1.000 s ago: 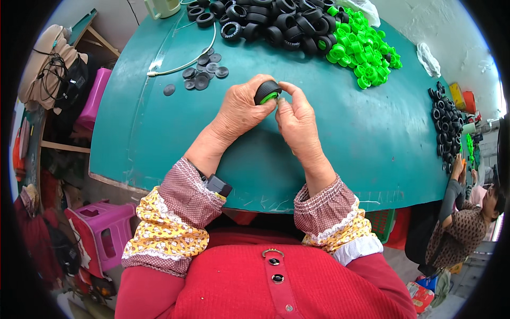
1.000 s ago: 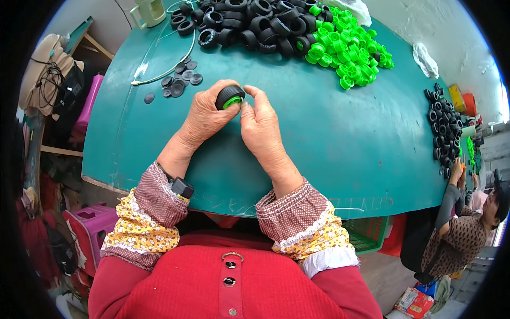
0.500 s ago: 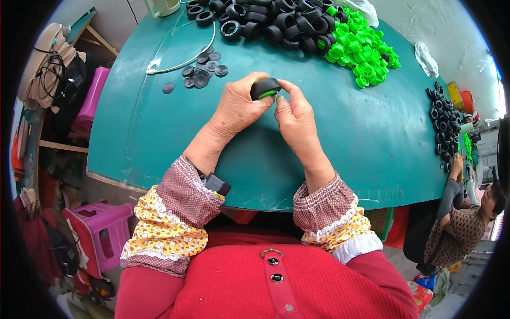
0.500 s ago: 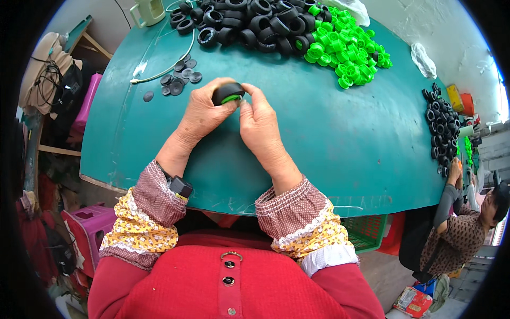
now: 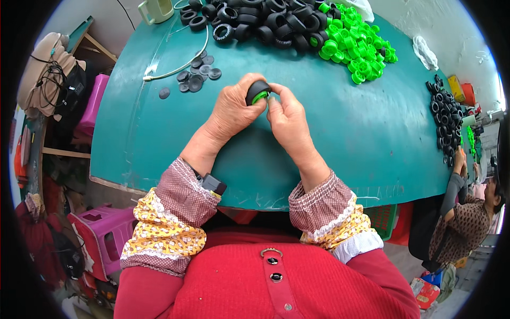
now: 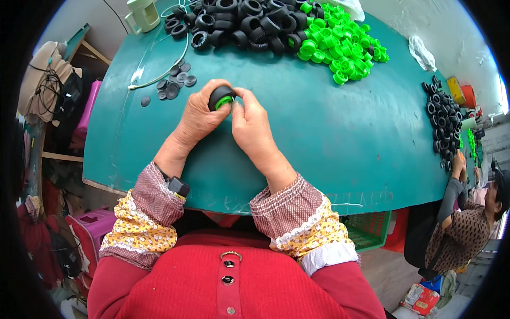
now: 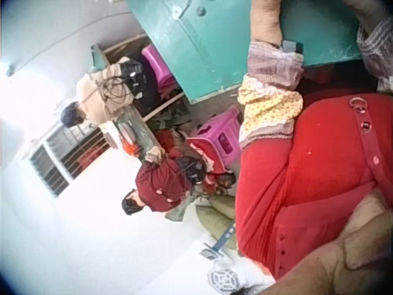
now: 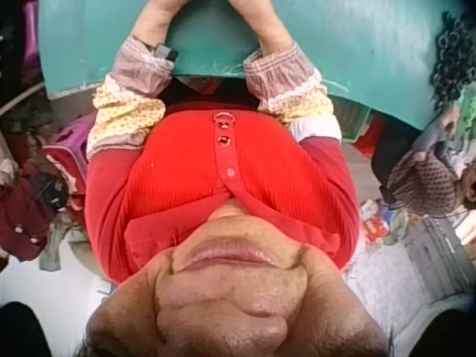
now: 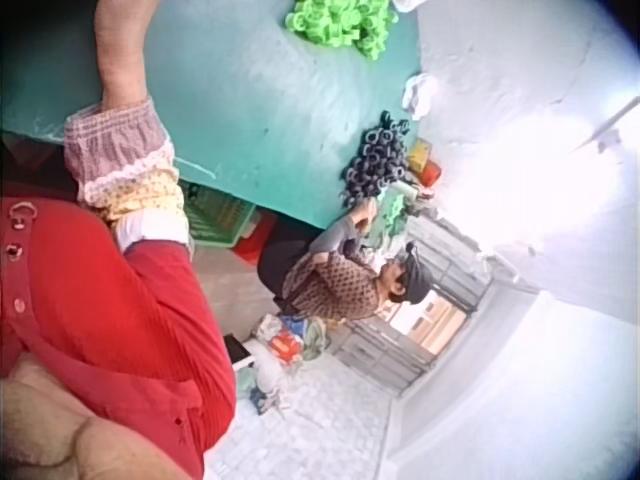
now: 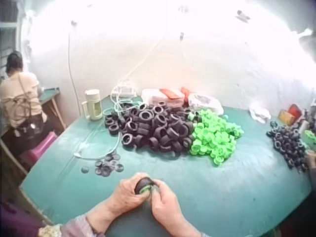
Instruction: Assembling small toy tires onto plastic rims at a workshop table.
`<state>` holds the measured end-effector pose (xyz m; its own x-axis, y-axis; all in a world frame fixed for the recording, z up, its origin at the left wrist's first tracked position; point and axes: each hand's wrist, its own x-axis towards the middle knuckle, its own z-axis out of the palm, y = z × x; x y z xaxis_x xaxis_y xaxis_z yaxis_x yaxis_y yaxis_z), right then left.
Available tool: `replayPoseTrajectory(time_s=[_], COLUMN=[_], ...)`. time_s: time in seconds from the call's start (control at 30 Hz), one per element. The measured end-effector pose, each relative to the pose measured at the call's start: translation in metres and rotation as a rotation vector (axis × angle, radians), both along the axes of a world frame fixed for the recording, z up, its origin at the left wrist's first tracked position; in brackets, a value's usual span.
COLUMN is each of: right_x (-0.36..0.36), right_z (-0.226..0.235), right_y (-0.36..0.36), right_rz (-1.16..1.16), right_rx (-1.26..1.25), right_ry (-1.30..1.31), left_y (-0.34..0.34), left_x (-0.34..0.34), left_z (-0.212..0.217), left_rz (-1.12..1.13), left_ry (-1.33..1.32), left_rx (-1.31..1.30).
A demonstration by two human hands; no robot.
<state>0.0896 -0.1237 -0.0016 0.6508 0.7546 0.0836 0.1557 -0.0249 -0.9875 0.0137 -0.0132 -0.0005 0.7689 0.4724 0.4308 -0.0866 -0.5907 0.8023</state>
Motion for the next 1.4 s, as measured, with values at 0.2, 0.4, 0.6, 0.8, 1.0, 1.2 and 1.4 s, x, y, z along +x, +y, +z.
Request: replayPoseTrajectory(time_s=[0.2, 0.4, 0.6, 0.8, 1.0, 1.2, 1.4], right_x=[-0.011, -0.007, -0.001, -0.002, -0.003, -0.009, 0.082], right_z=[0.007, -0.002, 0.0, 0.002, 0.001, 0.02, -0.008], right_y=[-0.002, 0.003, 0.0, -0.001, 0.0, -0.021, -0.072], right_rz=[-0.03, -0.027, -0.058, -0.06, -0.042, 0.093, -0.346], right_rx=[-0.024, -0.001, -0.054, -0.048, -0.026, -0.236, -0.561], right_ry=[-0.276, -0.203, 0.003, -0.144, -0.253, -0.32, -1.178], left_y=[0.004, 0.005, 0.003, 0.0, 0.004, 0.032, 0.019], left_x=[-0.001, 0.002, 0.0, 0.002, 0.001, -0.009, -0.011], left_z=[0.001, -0.005, -0.002, -0.002, -0.004, -0.005, 0.009], left_rz=[-0.024, 0.012, 0.024, 0.085, 0.131, 0.2, -0.322], left_ry=[0.133, 0.067, 0.094, 0.169, 0.269, 0.275, 0.059], left_rx=[0.036, 0.011, 0.058, 0.153, 0.2, -0.058, -1.023])
